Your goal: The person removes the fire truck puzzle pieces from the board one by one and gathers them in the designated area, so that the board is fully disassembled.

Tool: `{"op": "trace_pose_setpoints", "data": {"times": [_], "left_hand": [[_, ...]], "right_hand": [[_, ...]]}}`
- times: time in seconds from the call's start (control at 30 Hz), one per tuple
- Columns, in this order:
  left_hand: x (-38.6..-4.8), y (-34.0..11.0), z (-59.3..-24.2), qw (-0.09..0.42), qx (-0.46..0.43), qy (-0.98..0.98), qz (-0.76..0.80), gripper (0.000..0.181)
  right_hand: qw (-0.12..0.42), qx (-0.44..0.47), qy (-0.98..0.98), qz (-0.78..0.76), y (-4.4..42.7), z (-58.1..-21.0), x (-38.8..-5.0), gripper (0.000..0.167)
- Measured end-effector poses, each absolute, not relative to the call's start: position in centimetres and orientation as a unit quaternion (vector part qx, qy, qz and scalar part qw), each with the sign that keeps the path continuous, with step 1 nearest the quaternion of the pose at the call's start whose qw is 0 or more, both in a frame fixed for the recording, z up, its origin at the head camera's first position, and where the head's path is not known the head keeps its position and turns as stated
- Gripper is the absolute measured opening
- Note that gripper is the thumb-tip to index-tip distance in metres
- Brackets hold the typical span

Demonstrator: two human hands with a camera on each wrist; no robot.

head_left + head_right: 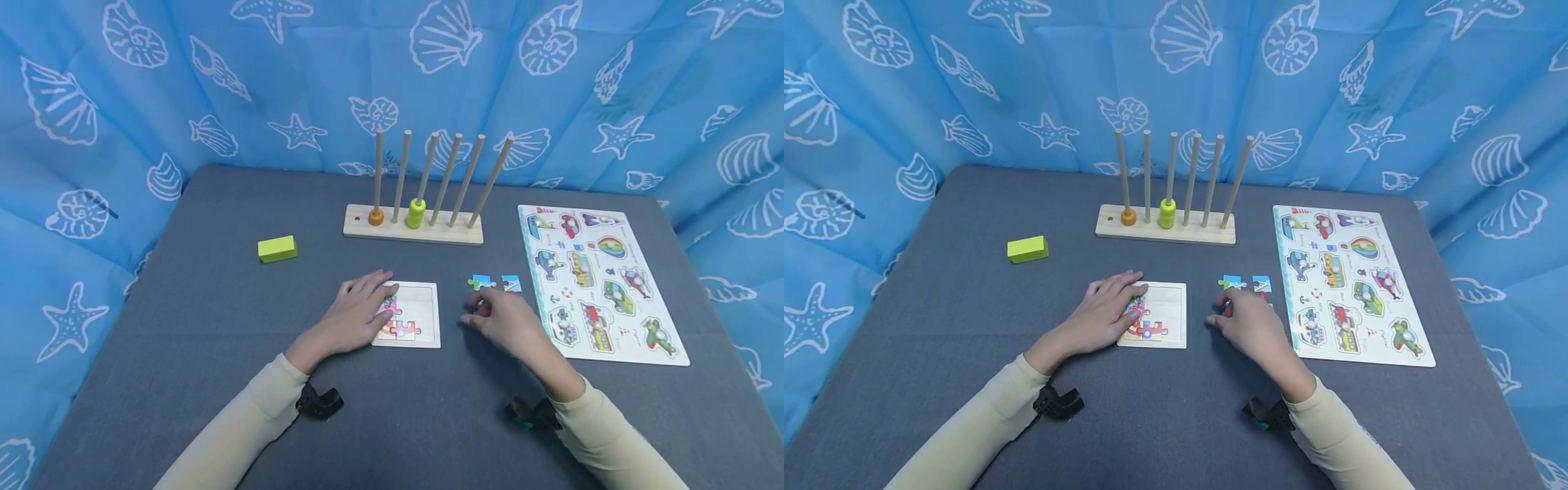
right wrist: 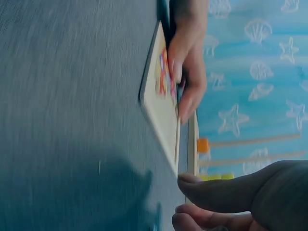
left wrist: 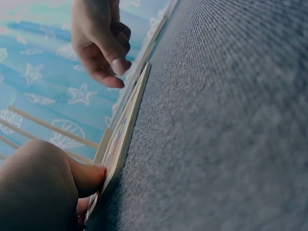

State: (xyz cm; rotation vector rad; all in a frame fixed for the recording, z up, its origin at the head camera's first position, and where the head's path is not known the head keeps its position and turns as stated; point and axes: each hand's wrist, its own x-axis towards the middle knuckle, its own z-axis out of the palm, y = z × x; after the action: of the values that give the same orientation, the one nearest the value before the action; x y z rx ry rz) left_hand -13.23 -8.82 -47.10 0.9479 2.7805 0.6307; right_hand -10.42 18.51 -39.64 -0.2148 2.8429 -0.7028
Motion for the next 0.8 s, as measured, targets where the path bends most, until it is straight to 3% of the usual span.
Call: {"op": "trace_pose_setpoints", "data": {"times": [0.23,0.43,0.8], "left_hand": [[-13.2,-9.0,-46.8,0.089,0.312,0.918,0.227,0.046],[-13.4,-9.0,-46.7,0.090,0.309,0.918,0.230,0.046],[-13.0,-8.5,-46.5,0.084,0.298,0.926,0.218,0.045]], "right_hand": [[0.127,-0.121,0.947,-0.269,15.3,-40.7,-10.0,0.020],[0.109,-0.179,0.943,-0.260,13.0,-41.6,-9.6,0.026],[0.099,-0.176,0.950,-0.239,11.2,-41.8,-9.5,0.018]]}}
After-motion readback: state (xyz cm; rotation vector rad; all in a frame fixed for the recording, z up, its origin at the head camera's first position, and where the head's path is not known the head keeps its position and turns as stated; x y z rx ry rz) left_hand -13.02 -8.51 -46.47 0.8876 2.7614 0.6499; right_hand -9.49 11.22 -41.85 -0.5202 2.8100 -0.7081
